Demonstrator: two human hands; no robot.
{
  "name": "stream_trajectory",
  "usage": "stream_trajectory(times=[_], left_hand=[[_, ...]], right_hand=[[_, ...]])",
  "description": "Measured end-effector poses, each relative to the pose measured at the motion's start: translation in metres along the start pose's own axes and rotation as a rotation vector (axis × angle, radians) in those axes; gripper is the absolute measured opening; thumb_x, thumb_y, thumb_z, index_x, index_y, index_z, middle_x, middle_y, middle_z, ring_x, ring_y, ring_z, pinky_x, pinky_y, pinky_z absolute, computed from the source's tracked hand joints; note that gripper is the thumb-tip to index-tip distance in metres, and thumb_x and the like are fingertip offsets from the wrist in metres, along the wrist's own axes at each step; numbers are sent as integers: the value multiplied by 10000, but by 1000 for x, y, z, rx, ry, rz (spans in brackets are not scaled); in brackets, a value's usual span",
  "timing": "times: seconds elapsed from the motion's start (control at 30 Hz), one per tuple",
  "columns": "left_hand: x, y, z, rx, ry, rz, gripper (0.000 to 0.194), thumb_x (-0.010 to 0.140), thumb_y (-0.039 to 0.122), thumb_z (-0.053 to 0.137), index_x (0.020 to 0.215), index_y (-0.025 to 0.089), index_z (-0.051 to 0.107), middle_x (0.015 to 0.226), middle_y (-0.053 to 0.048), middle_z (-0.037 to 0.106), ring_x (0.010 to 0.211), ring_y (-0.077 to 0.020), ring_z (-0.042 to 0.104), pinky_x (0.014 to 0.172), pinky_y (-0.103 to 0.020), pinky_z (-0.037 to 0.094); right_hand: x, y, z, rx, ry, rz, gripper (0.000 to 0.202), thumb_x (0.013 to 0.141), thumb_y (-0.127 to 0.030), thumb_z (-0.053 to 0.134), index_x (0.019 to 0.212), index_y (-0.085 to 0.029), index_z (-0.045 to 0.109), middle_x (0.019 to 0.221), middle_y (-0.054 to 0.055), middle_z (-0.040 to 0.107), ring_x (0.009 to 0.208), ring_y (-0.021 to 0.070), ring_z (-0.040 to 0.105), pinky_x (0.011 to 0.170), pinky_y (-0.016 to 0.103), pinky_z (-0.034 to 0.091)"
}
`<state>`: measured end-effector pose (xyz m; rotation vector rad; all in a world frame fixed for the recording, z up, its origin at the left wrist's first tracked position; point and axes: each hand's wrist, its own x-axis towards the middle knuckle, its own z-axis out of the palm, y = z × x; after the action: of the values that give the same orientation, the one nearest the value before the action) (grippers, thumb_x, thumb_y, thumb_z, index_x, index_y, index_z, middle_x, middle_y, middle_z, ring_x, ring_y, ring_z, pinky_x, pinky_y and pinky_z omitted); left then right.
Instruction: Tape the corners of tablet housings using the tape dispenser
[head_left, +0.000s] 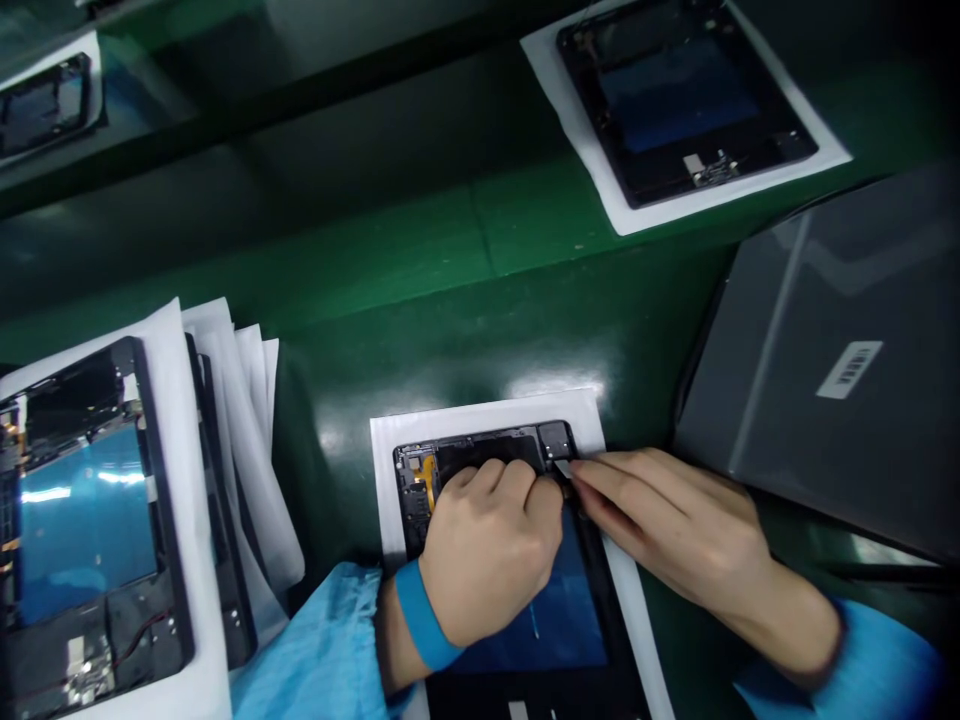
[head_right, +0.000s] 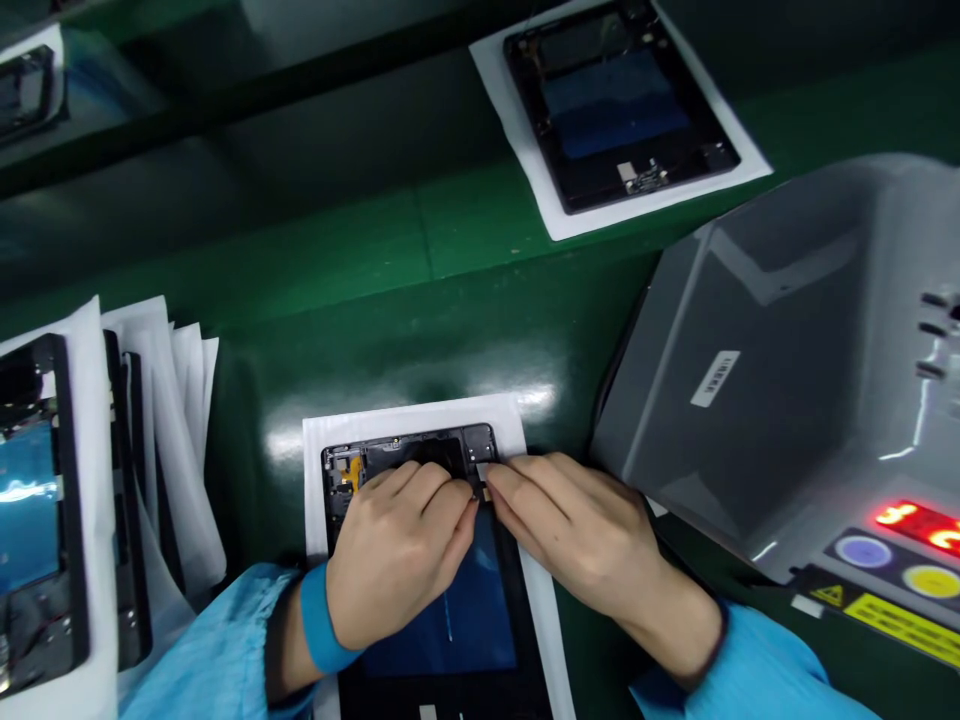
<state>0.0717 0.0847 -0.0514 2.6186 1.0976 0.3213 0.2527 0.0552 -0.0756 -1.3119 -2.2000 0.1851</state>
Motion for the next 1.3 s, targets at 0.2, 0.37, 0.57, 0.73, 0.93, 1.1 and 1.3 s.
stream_trajectory(times=[0.2,0.37,0.57,0.73,0.93,1.1,1.3], left_hand=[[0,0,0,-7,-4,-4,72,850,147,575,795,168,615,712,-15,555,640,-199,521,554,-353,454],[0,0,-1,-4,-8,-2,99,862,159,558,776,172,605,711,-16,550,638,-198,513,556,-352,455],[0,0,1,-7,-7,-18,142,884,158,510,780,173,606,710,-13,551,646,-191,521,575,-346,459],[1,-1,1,-9,-9,-25,181,908,164,470,788,178,605,721,-11,566,655,-191,538,584,-344,460],[1,-3,1,12,-28,-31,227,942,176,425,810,174,609,742,-24,580,672,-191,552,600,-330,470],[2,-6,1,20,-43,22,245,960,184,415,820,166,615,749,-31,585,693,-185,555,619,-315,472],[4,-8,1,-8,-40,85,244,955,188,424,789,166,601,749,-29,588,685,-176,545,630,-307,460]], right_hand=[[1,-1,0,-14,-3,0,141,857,-56,619,991,-96,611,856,49,660,735,147,600,692,284,489],[2,-1,-1,-36,-33,-3,126,884,-79,590,1002,-115,615,882,49,659,747,151,599,682,284,487],[3,-2,-4,-59,-101,11,119,920,-117,539,973,-95,644,874,66,645,748,153,583,642,283,462],[6,-5,-8,-104,-133,35,180,955,-157,480,928,-128,655,858,53,630,744,150,557,591,278,418],[6,-8,-13,-268,-191,-20,235,962,-167,439,1012,-140,667,820,41,609,717,154,527,535,289,368],[1,-8,-11,-292,-154,-61,239,939,-152,461,1081,-111,649,834,49,610,729,158,524,567,297,388],[-1,-5,-10,-217,-116,-31,230,939,-161,469,1082,-137,649,885,44,628,754,150,538,552,281,402]])
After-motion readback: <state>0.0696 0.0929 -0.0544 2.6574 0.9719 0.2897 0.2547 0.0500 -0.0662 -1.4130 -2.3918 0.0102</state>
